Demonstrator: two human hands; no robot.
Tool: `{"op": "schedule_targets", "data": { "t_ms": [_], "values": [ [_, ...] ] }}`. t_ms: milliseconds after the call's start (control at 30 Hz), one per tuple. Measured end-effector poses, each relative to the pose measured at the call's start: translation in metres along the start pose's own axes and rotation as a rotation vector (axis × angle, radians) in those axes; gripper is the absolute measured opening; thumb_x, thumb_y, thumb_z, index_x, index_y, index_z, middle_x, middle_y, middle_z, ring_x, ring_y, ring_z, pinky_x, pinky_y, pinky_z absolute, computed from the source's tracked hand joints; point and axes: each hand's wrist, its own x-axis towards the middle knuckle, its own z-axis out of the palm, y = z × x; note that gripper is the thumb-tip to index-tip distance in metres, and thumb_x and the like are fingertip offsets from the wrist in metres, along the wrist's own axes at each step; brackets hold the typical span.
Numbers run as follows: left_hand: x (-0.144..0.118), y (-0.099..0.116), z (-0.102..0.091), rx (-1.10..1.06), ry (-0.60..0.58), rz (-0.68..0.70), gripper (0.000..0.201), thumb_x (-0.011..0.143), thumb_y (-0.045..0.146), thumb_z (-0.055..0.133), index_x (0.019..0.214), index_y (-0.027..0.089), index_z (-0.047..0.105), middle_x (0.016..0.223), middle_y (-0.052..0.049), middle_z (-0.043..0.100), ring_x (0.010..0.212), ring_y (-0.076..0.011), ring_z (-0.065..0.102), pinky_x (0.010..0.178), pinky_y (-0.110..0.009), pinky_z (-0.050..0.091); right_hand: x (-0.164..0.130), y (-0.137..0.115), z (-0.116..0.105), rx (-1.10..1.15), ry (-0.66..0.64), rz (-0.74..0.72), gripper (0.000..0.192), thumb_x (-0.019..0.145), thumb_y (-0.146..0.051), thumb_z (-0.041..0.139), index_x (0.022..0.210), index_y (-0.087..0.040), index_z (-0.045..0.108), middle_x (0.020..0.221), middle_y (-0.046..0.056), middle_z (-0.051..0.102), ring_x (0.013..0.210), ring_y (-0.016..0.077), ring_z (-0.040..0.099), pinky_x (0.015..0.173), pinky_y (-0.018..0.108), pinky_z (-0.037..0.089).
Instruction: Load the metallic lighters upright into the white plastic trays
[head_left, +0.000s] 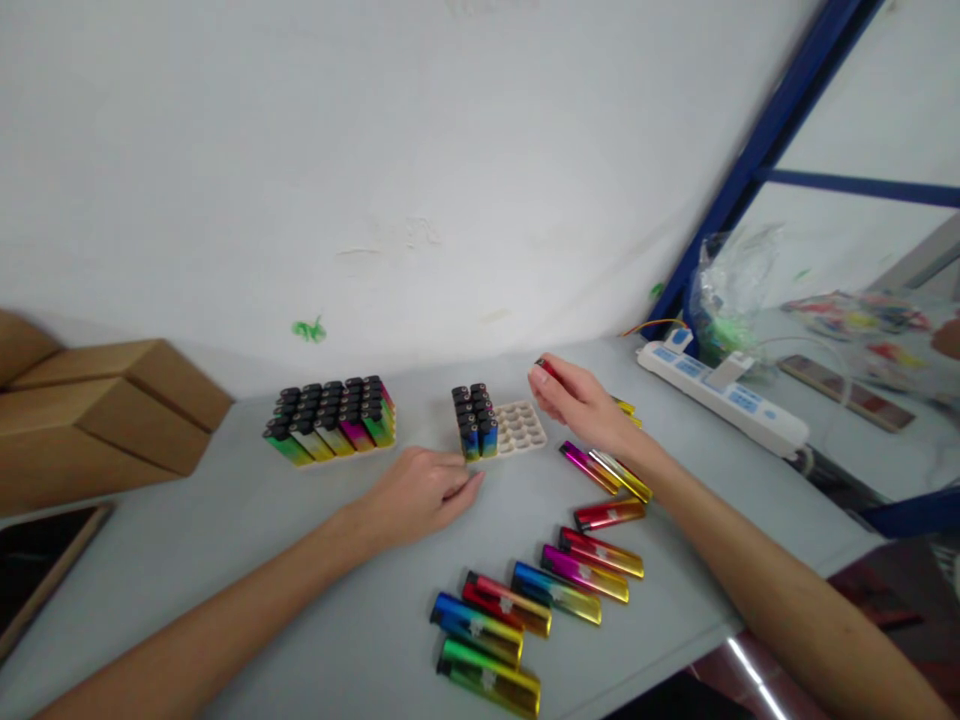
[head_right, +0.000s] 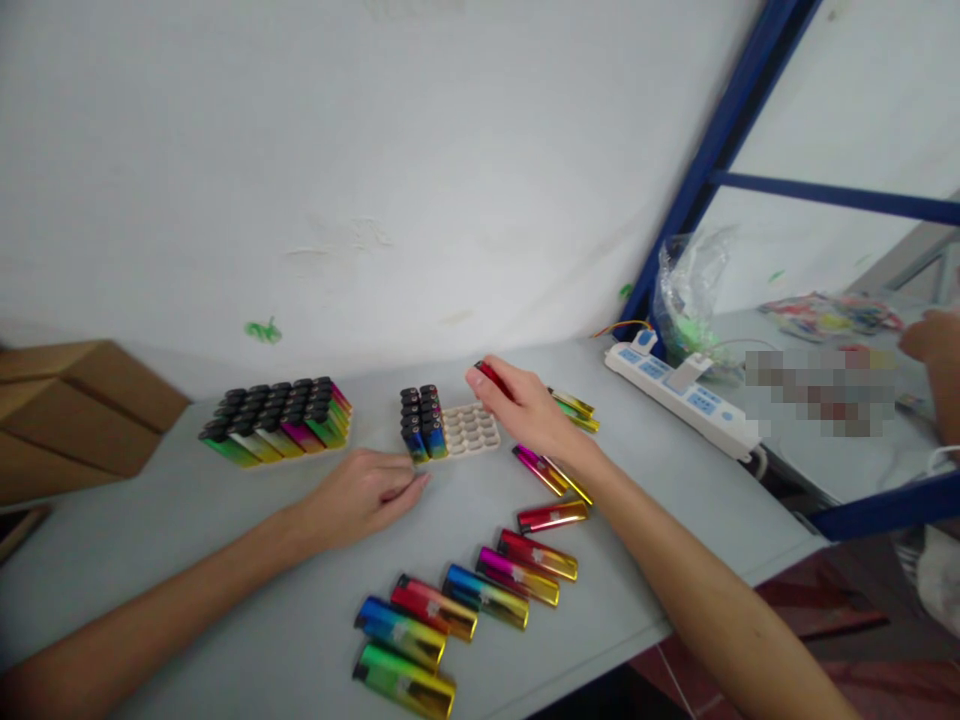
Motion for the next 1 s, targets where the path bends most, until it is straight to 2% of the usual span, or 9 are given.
{"op": "schedule_targets", "data": {
  "t_ms": [100,267,500,700,767,867,933,1000],
  "values": [
    [0.0,0.0,0.001,-0.001,0.007,-0.024,0.051,0.106,0.028,0.043,0.058,0.019,0.056,0.057,0.0,0.052,0.05,-0.0119,0.048,0.054,-0.03,0.034,-0.002,-0.002,0.008,-0.138,0.128,-0.028,0.052,0.099,-0.061,0.053,0.068,-0.022,0.039,0.062,-0.006,0.033,0.059,0.0113,0.033,0.056,0.028,0.027],
    [0.001,-0.001,0.002,0.048,-0.005,-0.025,0.05,0.106,0.027,0.043,0.058,0.018,0.057,0.058,0.0,0.054,0.051,-0.0121,0.049,0.055,-0.029,0.034,-0.004,-0.005,0.013,-0.222,0.197,-0.032,0.046,0.095,-0.05,0.052,0.062,-0.023,0.036,0.058,-0.006,0.028,0.056,0.0107,0.028,0.056,0.029,0.023],
    [0.002,0.0,0.002,0.037,0.007,-0.043,0.05,0.105,0.026,0.043,0.058,0.018,0.055,0.057,0.0,0.054,0.05,-0.0114,0.049,0.055,-0.028,0.033,-0.004,-0.01,0.016,-0.238,0.197,-0.049,0.034,0.091,-0.04,0.05,0.063,-0.023,0.038,0.057,-0.006,0.031,0.055,0.0109,0.031,0.056,0.028,0.024],
    [0.001,0.001,0.001,0.029,0.007,-0.048,0.049,0.105,0.026,0.043,0.058,0.018,0.055,0.058,0.0,0.054,0.05,-0.0116,0.049,0.055,-0.029,0.033,-0.002,-0.009,0.015,-0.244,0.166,-0.034,0.04,0.095,-0.047,0.052,0.065,-0.023,0.039,0.057,-0.007,0.032,0.056,0.0112,0.031,0.057,0.028,0.026],
    [0.001,0.001,0.001,0.028,0.005,-0.051,0.049,0.105,0.026,0.044,0.058,0.018,0.055,0.058,0.0,0.054,0.051,-0.0113,0.049,0.054,-0.029,0.034,-0.001,-0.007,0.014,-0.236,0.148,-0.019,0.04,0.097,-0.053,0.055,0.072,-0.023,0.045,0.06,-0.007,0.039,0.058,0.0117,0.036,0.058,0.027,0.029],
    [0.001,0.001,0.002,0.028,0.058,-0.043,0.047,0.104,0.025,0.045,0.058,0.019,0.052,0.057,0.001,0.051,0.051,-0.0108,0.047,0.054,-0.028,0.033,0.001,0.0,0.013,-0.156,0.114,0.01,0.034,0.103,-0.056,0.048,0.101,-0.023,0.056,0.072,-0.005,0.052,0.064,0.0136,0.049,0.062,0.026,0.039],
    [0.0,0.001,0.002,0.053,0.175,-0.032,0.047,0.104,0.026,0.048,0.057,0.019,0.047,0.056,0.002,0.046,0.05,-0.0105,0.044,0.052,-0.028,0.032,0.003,0.007,0.014,-0.073,0.063,0.005,0.036,0.107,-0.054,0.042,0.119,-0.023,0.056,0.079,-0.002,0.058,0.067,0.0146,0.056,0.066,0.028,0.047],
    [-0.002,0.001,0.001,0.082,0.332,-0.029,0.049,0.102,0.027,0.054,0.056,0.02,0.04,0.059,0.003,0.045,0.051,-0.01,0.042,0.052,-0.027,0.033,0.005,0.016,0.016,-0.012,0.029,-0.019,0.038,0.106,-0.052,0.045,0.127,-0.023,0.057,0.092,0.002,0.063,0.073,0.0159,0.062,0.072,0.031,0.056]
  ]
}}
